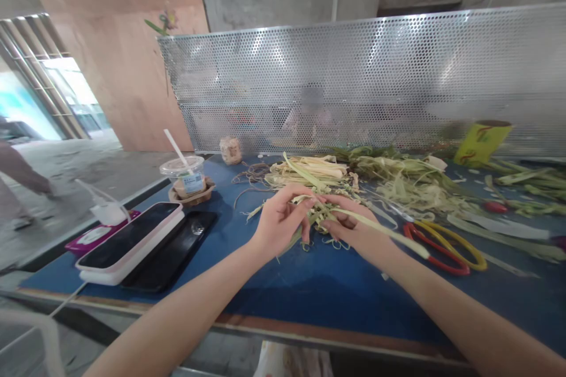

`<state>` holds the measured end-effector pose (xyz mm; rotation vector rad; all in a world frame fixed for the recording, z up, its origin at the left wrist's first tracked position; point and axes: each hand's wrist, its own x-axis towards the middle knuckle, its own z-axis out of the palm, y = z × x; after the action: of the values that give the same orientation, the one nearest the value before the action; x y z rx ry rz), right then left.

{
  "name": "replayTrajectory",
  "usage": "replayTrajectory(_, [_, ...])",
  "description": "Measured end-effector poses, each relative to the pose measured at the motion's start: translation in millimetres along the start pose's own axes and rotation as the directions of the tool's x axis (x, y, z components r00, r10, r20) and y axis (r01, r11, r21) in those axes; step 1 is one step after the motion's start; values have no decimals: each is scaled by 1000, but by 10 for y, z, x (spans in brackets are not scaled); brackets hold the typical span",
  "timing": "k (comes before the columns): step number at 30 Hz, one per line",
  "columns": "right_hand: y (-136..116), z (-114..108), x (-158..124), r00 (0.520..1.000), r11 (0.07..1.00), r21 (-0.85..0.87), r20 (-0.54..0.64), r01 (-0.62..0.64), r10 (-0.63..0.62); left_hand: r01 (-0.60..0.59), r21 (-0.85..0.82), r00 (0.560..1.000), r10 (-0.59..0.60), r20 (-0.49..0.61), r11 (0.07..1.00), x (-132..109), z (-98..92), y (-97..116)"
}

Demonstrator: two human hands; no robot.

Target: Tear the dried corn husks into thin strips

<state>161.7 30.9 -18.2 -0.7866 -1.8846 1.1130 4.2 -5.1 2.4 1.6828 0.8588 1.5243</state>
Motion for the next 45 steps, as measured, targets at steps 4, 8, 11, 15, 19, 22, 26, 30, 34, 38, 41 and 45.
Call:
replayTrajectory(4, [17, 22, 21, 995, 999, 49, 95, -23, 18, 28, 69, 999, -26, -38, 997, 5, -1, -2])
replayTrajectory(8, [11, 23, 31, 981, 981, 195, 195, -18, -21, 48, 166, 996, -35, -83, 985, 0, 8, -27])
replayTrajectory(11, [15, 5, 29, 974, 982, 180, 209, 51, -89, 26, 256, 996, -3, -90, 966, -12, 11, -35])
replayTrajectory(15, [23, 3, 15, 981, 984, 168, 174, 61, -91, 18, 323, 993, 21, -117, 946, -19, -2, -36])
replayTrajectory(19, [22, 46, 10, 984, 931, 359, 179, -73, 8, -13, 363, 993, 55, -107, 932, -18, -17, -35])
replayTrajectory(22, [21, 66, 18, 983, 906, 410, 181, -104, 31, -24, 377, 994, 63, -91, 926, -19, -23, -30])
replayTrajectory(26, [20, 55, 23, 991, 923, 367, 106, -116, 83, 39, 334, 994, -3, -107, 942, -10, -15, -12])
replayTrajectory(30, [-16, 47, 22, 994, 952, 288, 66, -105, 89, 87, 234, 988, -54, -143, 968, 27, -14, 2])
replayTrajectory(34, [-51, 52, 40, 999, 984, 172, 30, -50, 45, 146, 183, 977, -112, -181, 972, 70, -48, -36])
replayTrajectory(38, [26, 27, 66, 997, 973, 219, 38, -77, 70, 218, 113, 970, -202, -135, 969, 98, -68, -117])
replayTrajectory(41, [101, -15, 89, 998, 957, 285, 28, -58, 52, 269, 56, 962, -265, -65, 962, 106, -43, -155])
replayTrajectory(45, [133, -56, 113, 999, 986, 162, -34, -26, 32, 316, 59, 947, -319, 42, 947, 91, -2, -173])
